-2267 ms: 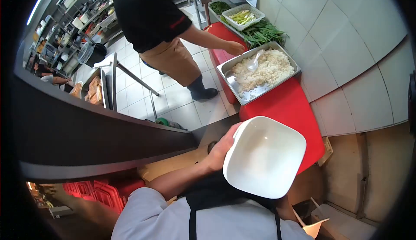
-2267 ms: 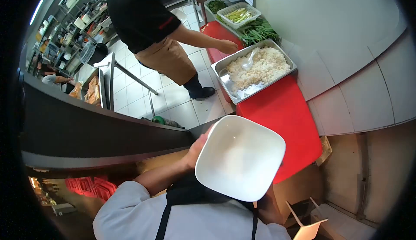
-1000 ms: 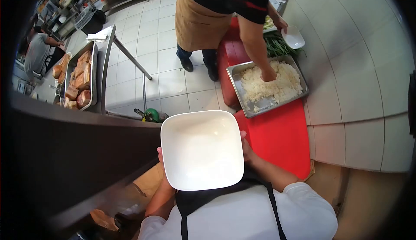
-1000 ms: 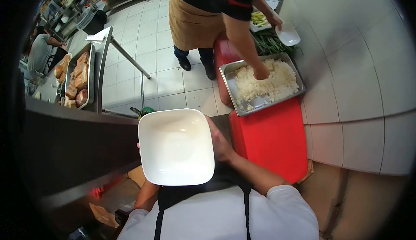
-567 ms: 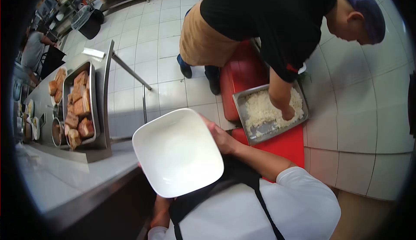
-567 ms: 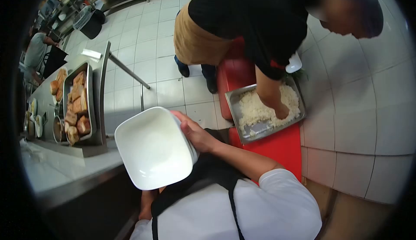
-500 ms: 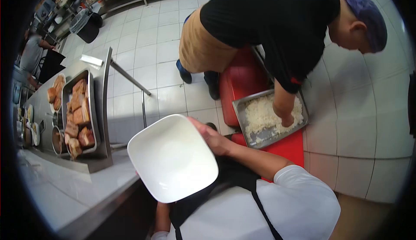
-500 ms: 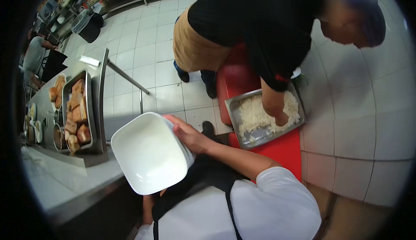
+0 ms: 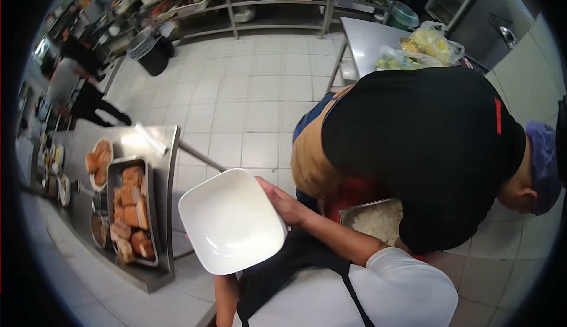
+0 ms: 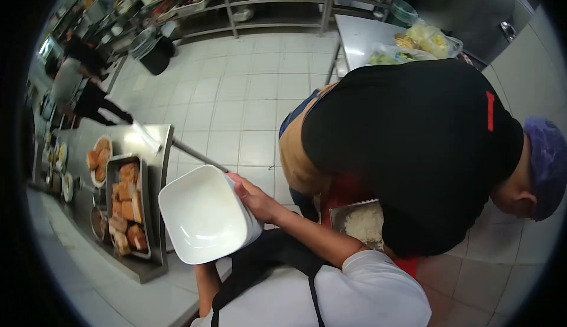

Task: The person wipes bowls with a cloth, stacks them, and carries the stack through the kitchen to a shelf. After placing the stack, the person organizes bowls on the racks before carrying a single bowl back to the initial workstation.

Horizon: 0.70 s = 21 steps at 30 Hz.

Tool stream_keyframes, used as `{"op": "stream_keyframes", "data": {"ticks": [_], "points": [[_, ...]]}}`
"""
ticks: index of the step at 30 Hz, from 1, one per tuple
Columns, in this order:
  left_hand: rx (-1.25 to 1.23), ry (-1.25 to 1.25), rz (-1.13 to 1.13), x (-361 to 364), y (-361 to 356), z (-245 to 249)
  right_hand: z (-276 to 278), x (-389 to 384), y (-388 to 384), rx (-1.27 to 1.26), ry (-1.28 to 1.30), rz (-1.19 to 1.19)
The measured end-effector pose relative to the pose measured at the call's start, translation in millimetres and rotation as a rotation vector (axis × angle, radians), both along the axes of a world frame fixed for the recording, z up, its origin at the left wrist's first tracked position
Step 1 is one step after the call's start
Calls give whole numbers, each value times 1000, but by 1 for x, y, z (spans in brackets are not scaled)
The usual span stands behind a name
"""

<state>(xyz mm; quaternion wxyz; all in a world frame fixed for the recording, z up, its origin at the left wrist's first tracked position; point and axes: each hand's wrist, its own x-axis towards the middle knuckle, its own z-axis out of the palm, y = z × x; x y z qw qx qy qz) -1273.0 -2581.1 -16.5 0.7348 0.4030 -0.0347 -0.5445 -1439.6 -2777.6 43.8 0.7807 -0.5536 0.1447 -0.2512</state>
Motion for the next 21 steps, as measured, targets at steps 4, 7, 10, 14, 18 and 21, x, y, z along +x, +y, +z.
{"op": "stream_keyframes", "data": {"ticks": [4, 7, 10, 14, 18, 21], "points": [[-53, -35, -54, 45, -83, 4, 1, 18, -42, -77, 79, -204], [-103, -63, -97, 80, -139, 6, -5, 40, -74, -89, 61, -316], [-150, -57, -157, 108, -186, 5, 0, 58, -110, -33, 55, -346], [-185, -27, -230, 138, -250, 8, -5, 86, -162, -70, 131, -376], [-88, -34, -284, 157, -326, 62, -9, 117, -214, 47, 89, -420], [-69, -40, -400, 172, -376, 71, -33, 125, -256, 189, 54, -448]]}}
